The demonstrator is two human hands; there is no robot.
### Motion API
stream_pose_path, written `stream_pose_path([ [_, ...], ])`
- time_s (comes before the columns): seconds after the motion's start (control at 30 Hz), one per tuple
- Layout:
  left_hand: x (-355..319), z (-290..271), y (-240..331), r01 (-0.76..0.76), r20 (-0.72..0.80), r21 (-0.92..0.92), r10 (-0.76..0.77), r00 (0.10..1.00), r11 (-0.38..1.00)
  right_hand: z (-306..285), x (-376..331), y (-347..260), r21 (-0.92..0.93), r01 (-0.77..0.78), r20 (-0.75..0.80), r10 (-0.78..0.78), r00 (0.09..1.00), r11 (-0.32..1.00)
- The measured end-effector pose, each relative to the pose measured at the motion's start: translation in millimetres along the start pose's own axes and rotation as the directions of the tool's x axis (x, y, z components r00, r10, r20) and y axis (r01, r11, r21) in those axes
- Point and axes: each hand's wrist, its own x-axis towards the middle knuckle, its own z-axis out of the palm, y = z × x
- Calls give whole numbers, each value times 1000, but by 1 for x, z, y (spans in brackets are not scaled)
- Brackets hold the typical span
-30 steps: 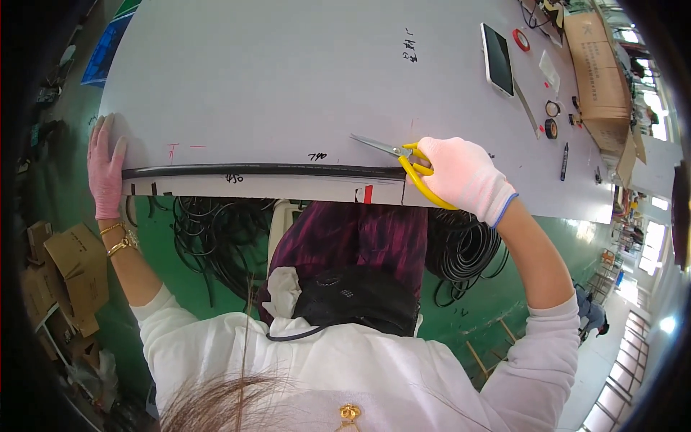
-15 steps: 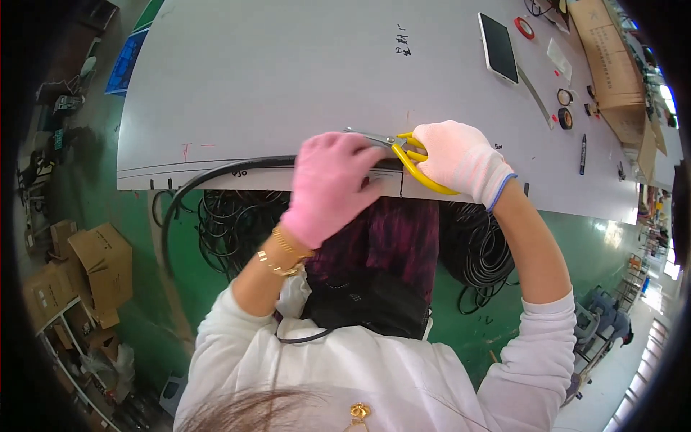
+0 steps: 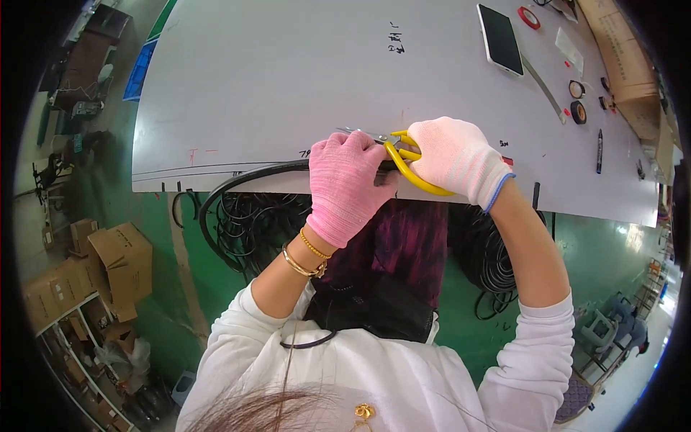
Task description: Cutting black rubber cables to a specific length using a pair of scissors on a workbench.
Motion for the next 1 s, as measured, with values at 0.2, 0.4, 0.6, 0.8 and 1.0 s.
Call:
stream_pose_path([
  [0.2,0,0,4,16,26,38,-17,1000,999,1,0,1,1,25,-13,-25,1000,1000],
  [0.4,2,5,3,7,35,43,-9,999,999,18,-5,16,91,93,-156,-78,985,991],
  [0.6,12,-16,8,-17,214,-34,24,977,999,36,-24,21,291,261,-378,-140,915,921],
  [0.8,24,-54,13,263,495,-363,-55,867,894,58,-80,-1,472,400,-723,85,686,786],
  [1.0,22,-73,33,287,694,-375,62,717,881,102,-147,-18,655,680,-717,554,423,329],
])
